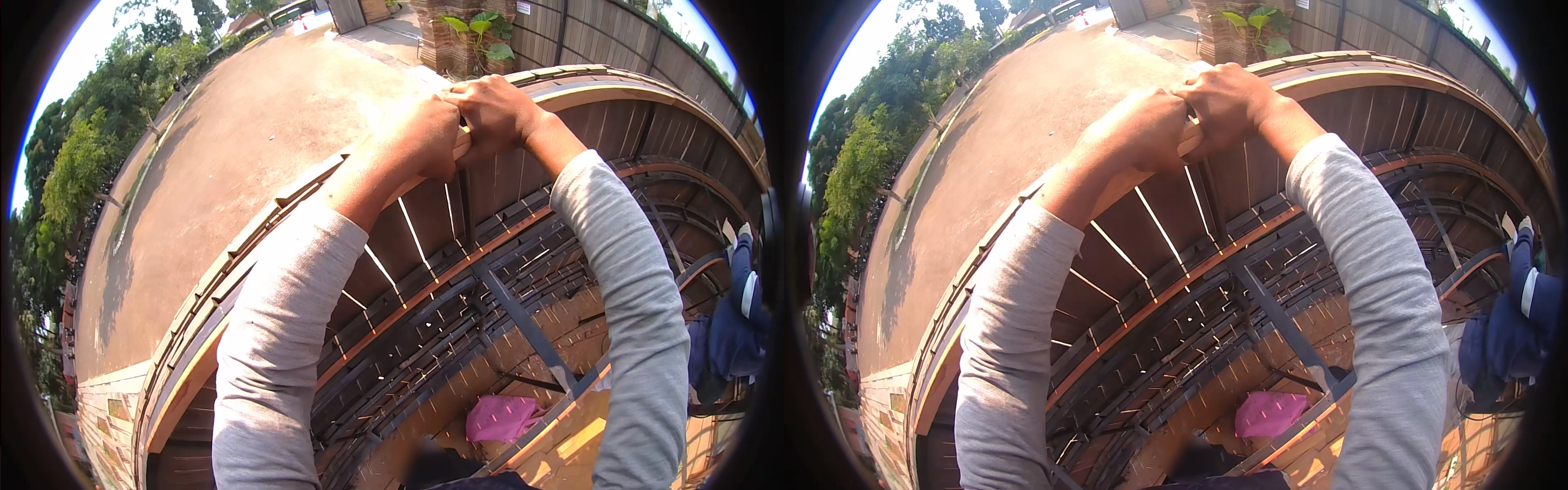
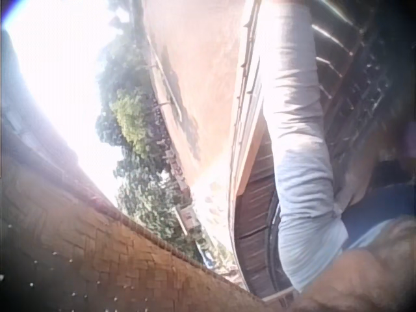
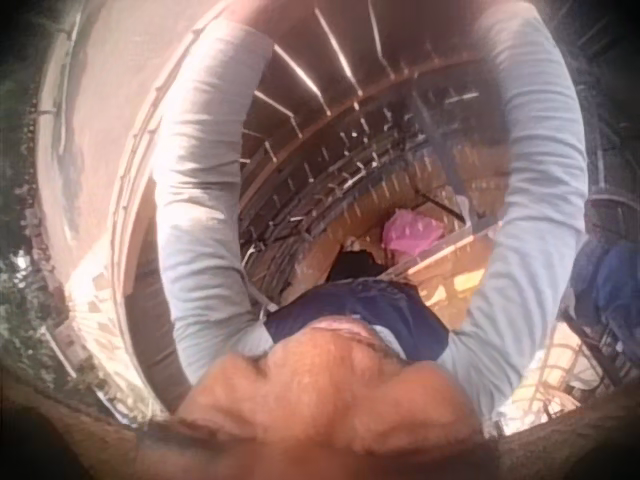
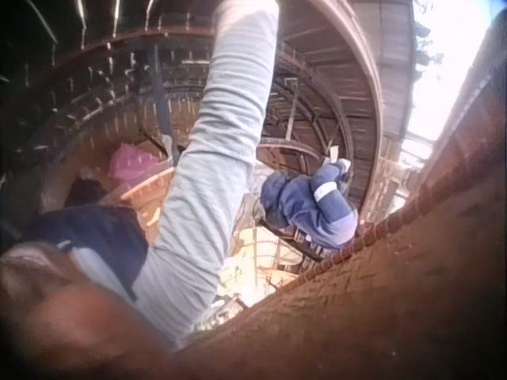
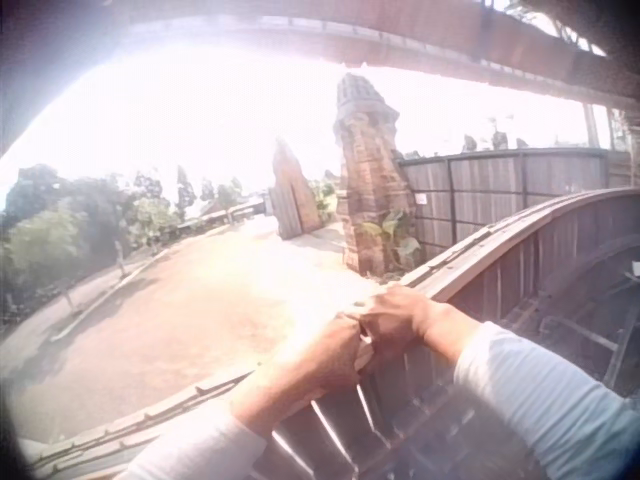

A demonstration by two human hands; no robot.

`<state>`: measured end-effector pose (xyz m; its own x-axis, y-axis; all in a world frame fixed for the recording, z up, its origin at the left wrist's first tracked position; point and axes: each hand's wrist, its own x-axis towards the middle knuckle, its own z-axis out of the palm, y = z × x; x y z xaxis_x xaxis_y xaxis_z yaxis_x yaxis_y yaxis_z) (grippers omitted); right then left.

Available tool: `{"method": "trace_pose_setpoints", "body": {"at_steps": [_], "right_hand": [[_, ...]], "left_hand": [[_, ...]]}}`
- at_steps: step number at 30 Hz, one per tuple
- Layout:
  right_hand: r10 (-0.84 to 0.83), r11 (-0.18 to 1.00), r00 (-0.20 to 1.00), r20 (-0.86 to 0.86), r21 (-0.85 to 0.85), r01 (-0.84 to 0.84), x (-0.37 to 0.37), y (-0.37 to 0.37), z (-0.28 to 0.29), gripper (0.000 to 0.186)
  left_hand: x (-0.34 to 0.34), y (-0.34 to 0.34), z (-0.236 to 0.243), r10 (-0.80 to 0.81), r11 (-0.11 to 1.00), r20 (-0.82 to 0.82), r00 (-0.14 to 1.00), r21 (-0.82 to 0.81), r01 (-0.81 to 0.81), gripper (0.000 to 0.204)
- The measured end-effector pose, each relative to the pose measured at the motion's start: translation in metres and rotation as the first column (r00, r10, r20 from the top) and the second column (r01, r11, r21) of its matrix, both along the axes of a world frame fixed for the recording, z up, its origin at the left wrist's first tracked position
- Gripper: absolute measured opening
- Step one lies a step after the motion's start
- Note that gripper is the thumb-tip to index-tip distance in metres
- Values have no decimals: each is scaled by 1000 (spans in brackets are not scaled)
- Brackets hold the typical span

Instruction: The person picks up several wooden slats and positions them onto a curved metal frame, holding them in place while another person secures them using a power drill.

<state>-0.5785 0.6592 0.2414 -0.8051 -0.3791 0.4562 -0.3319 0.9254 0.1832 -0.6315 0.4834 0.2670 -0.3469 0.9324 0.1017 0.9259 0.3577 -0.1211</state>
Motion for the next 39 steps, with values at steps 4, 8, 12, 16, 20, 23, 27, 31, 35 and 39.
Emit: {"method": "trace_pose_setpoints", "body": {"at_steps": [4, 8, 12, 16, 20, 23, 27, 31, 35, 39], "right_hand": [[-31, 999, 999, 23, 26, 30, 1, 4, 3, 87], [-37, 997, 999, -1, 75, 37, 0, 5, -1, 87], [43, 999, 997, -66, -13, -44, 4, 9, -2, 87], [13, 999, 999, -42, 33, -12, 1, 4, -4, 84], [52, 998, 991, -122, 32, -48, 1, 12, -12, 83], [-72, 997, 997, 2, 34, 72, -7, 14, -16, 90], [-69, 997, 995, -72, 14, 71, 14, 11, -22, 93], [-26, 1000, 985, -173, -4, 25, 17, 10, -28, 95], [-49, 997, 965, -257, 39, 61, 32, 32, -28, 97], [-15, 993, 867, -498, 92, 70, 33, 90, -31, 99]], "left_hand": [[3, 8, -12, 86, 993, 54, 995, 81, -91, 29], [39, 1, -27, 331, 917, -164, 929, 287, -276, 60], [36, -1, -33, 389, 905, -184, 903, 261, -336, 61], [33, -2, -24, 299, 946, -165, 940, 177, -270, 40], [29, 1, -22, 234, 970, -161, 959, 107, -219, 37], [23, 1, -25, 171, 984, -223, 960, 87, -156, 37], [92, -6, 7, 316, 945, -429, 846, 60, -323, 33], [94, -10, 0, 356, 933, -347, 868, 77, -352, 36], [73, 8, -1, 370, 927, -295, 881, 52, -371, 50], [18, 9, -29, 298, 954, -149, 943, 58, -293, 48]]}}
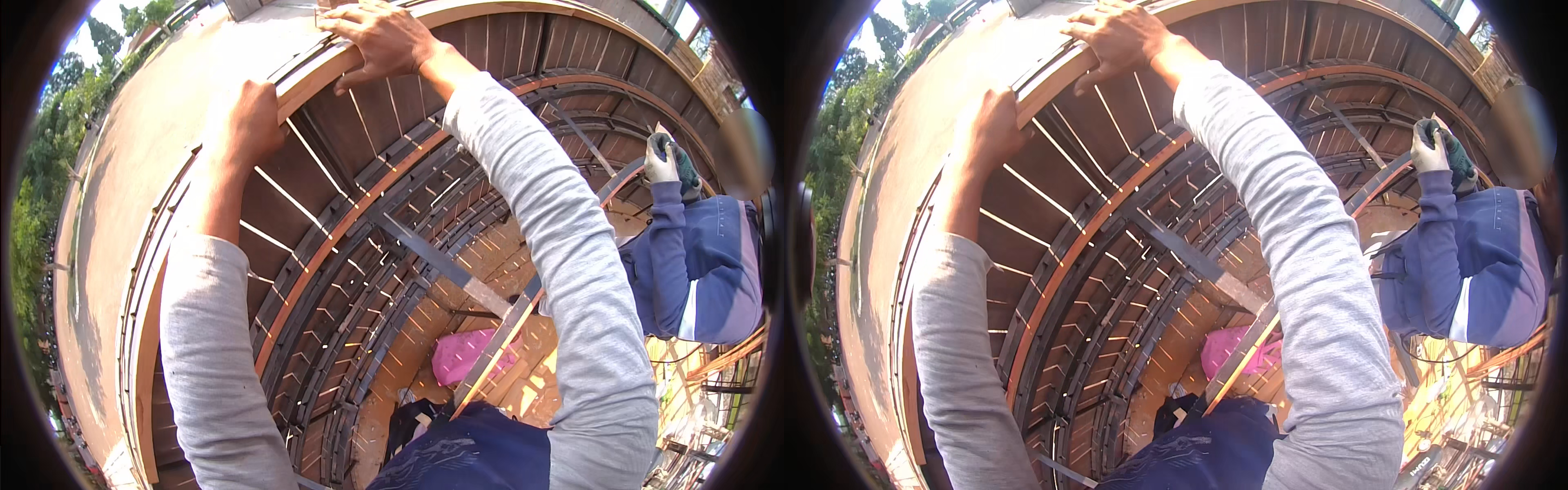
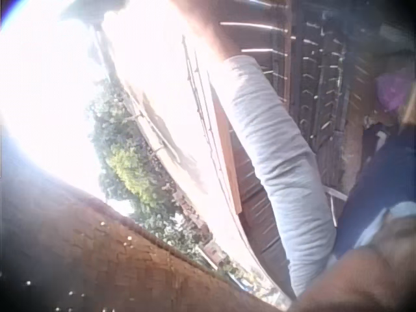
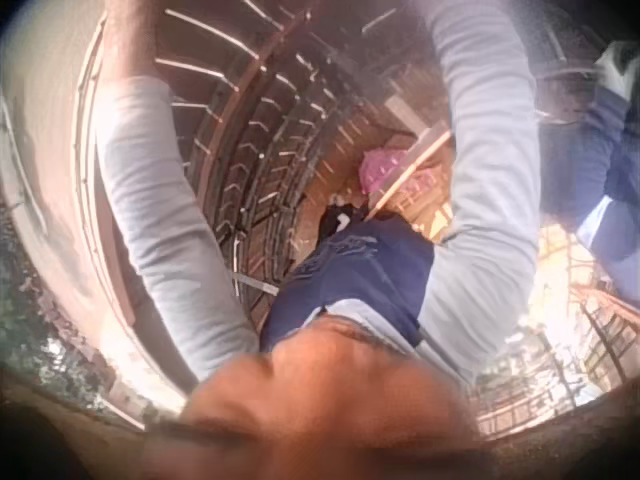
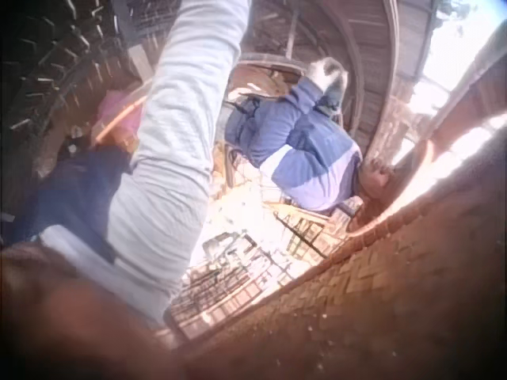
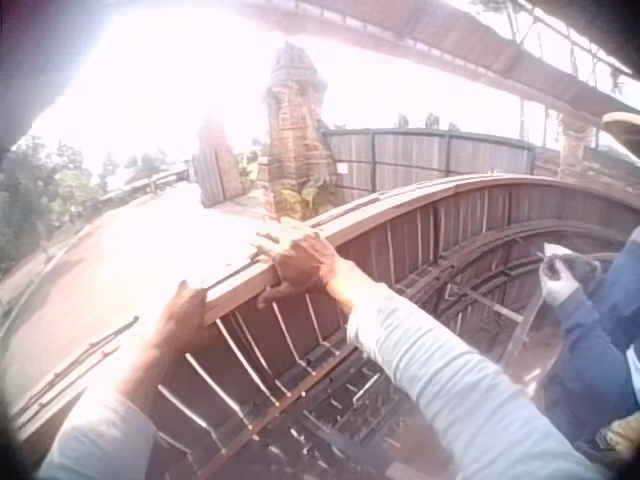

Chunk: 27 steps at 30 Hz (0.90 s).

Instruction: The person picks up several wooden slats and positions them onto a curved metal frame, holding them in place while another person secures them using a power drill.

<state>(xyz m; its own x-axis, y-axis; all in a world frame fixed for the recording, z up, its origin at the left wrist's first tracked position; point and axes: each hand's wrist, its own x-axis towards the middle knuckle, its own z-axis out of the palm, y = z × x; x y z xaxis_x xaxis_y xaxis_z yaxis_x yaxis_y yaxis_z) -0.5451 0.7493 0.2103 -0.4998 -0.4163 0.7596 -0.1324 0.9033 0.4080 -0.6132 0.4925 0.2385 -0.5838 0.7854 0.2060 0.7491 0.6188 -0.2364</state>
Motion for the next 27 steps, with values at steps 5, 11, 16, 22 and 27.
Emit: {"method": "trace_pose_setpoints", "body": {"at_steps": [5, 11, 16, 22, 27], "right_hand": [[-191, 960, 939, 284, -146, 239, 7, 45, 6, 99], [-53, 998, 996, 77, 34, 51, -5, 59, 12, 96], [-209, 968, 875, 437, -32, 247, -6, 57, 25, 94], [-207, 972, 904, 374, -29, 234, -8, 69, 26, 93], [-182, 979, 920, 346, -28, 204, -12, 68, 23, 92]], "left_hand": [[20, -7, 15, -40, 996, 5, 999, 82, 39, 48], [17, -5, 13, -41, 993, -22, 999, 107, 43, 50], [21, -5, 21, -3, 999, 30, 1000, 37, 1, 54], [18, -4, 14, -3, 997, 23, 1000, 74, 1, 57], [20, -5, 14, -8, 998, -6, 1000, 66, 8, 59]]}}
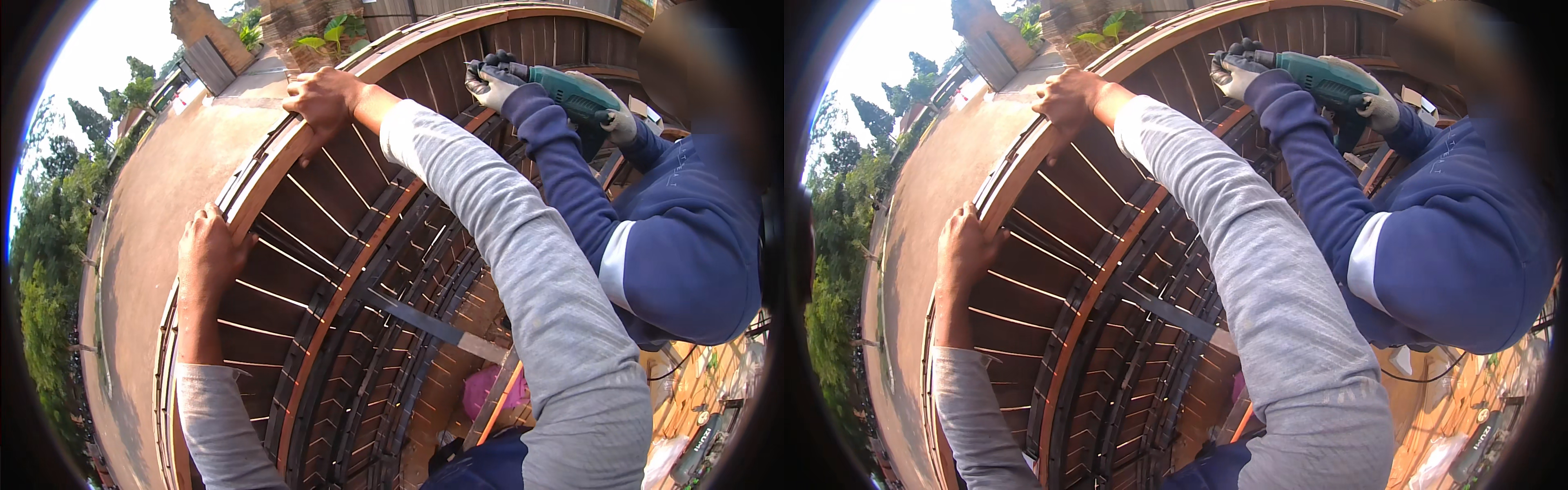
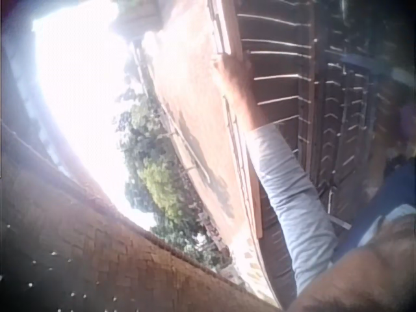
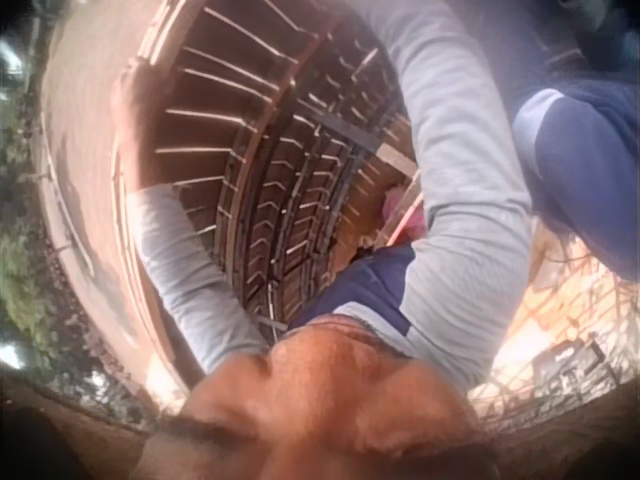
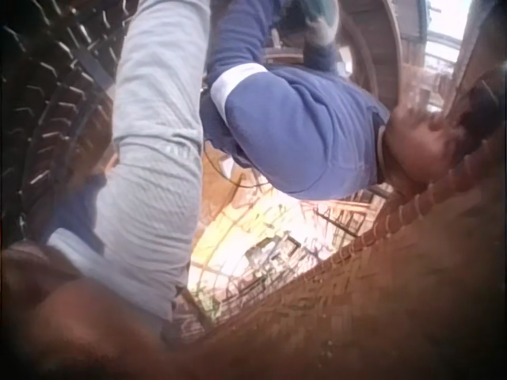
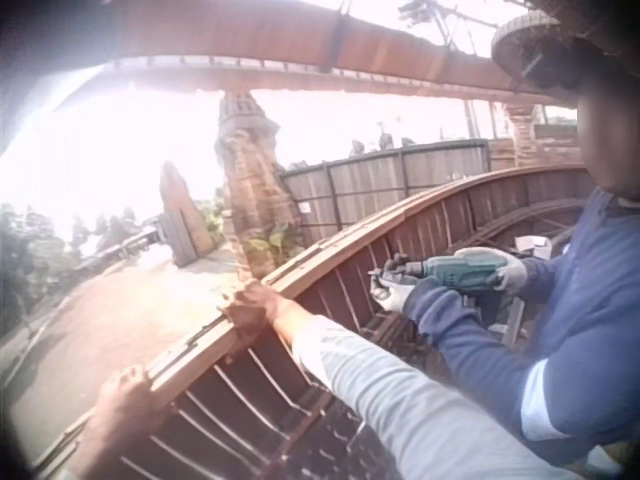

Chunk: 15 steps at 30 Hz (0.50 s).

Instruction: The person picks up several wooden slats and positions them onto a curved metal frame, holding them in place while another person secures them using a power drill.

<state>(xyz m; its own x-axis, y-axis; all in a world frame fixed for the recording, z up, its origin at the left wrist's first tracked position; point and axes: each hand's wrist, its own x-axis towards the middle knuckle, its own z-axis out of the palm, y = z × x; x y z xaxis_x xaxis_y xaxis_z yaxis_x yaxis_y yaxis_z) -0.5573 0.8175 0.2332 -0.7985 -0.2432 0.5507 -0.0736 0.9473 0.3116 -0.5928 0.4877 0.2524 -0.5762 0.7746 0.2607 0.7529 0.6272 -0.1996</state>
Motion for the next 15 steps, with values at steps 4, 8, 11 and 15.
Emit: {"method": "trace_pose_setpoints", "body": {"at_steps": [4, 8, 11, 15], "right_hand": [[25, 1000, 999, -23, 18, -25, -2, 0, 1, 92], [53, 998, 997, -50, 44, -50, -4, 1, 0, 91], [67, 996, 995, -75, 67, -62, -4, 4, -1, 90], [89, 992, 991, -103, 94, -79, -4, 3, -4, 90]], "left_hand": [[-3, -2, 2, -22, 1000, 28, 999, -11, 22, 58], [-4, -3, 3, -57, 998, 26, 998, -18, 58, 57], [-2, -1, 6, -54, 998, 38, 998, -25, 55, 57], [-2, -2, 5, -65, 998, 36, 997, -7, 66, 54]]}}
